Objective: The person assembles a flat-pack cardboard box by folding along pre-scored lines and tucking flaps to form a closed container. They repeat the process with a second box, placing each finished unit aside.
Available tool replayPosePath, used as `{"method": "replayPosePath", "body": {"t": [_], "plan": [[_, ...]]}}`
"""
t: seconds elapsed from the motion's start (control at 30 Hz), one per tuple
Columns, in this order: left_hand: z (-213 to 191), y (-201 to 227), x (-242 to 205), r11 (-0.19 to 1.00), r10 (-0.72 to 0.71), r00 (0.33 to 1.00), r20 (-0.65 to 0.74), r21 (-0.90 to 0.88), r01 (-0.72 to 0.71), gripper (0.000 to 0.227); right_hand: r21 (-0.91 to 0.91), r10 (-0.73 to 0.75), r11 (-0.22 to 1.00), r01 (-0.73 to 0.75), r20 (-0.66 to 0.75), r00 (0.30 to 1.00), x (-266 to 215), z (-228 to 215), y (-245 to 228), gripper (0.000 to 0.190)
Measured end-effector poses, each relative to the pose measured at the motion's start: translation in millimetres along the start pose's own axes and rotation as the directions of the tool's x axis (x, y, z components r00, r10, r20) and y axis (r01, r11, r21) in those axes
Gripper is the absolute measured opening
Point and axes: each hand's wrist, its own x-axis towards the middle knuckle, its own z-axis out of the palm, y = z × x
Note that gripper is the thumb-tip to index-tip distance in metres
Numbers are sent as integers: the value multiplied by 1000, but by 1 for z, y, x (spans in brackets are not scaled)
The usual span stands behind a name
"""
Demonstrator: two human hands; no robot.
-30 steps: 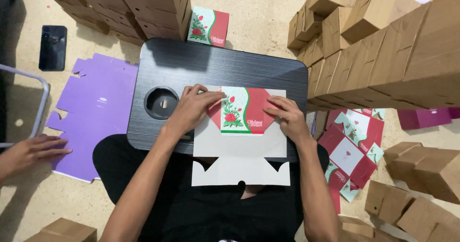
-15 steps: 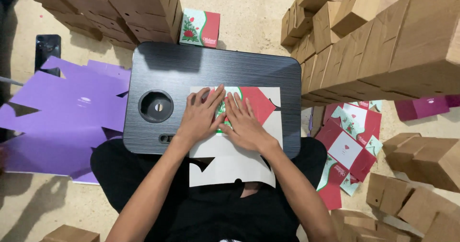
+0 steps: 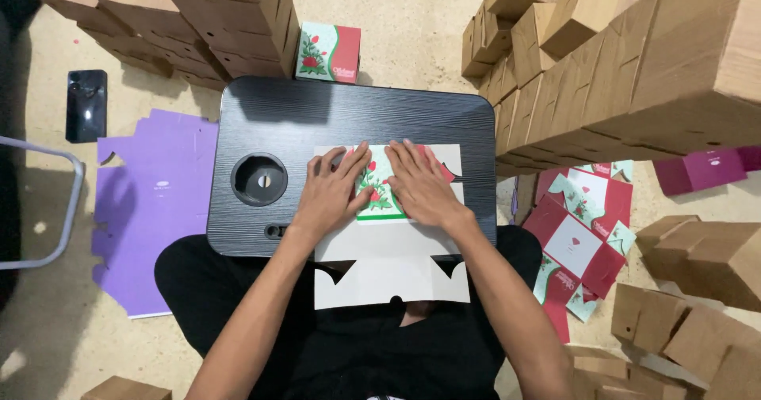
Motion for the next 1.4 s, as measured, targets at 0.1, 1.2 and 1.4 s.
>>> {"method": "replayPosePath", "body": {"t": [0.1, 1.2, 1.4], "plan": [[3, -2, 0, 1000, -6, 1000, 22, -6, 6, 63, -61, 53, 997, -54, -14, 998, -10, -1, 17, 63], [-14, -15, 12, 456, -617, 766, -181, -875, 160, 48, 344, 277, 936, -72, -598, 752, -47, 18, 48, 62], [-16, -1, 16, 653, -572, 709, -412, -752, 90, 62, 253, 364, 931, -262, -650, 667, -43, 30, 60, 60]]}}
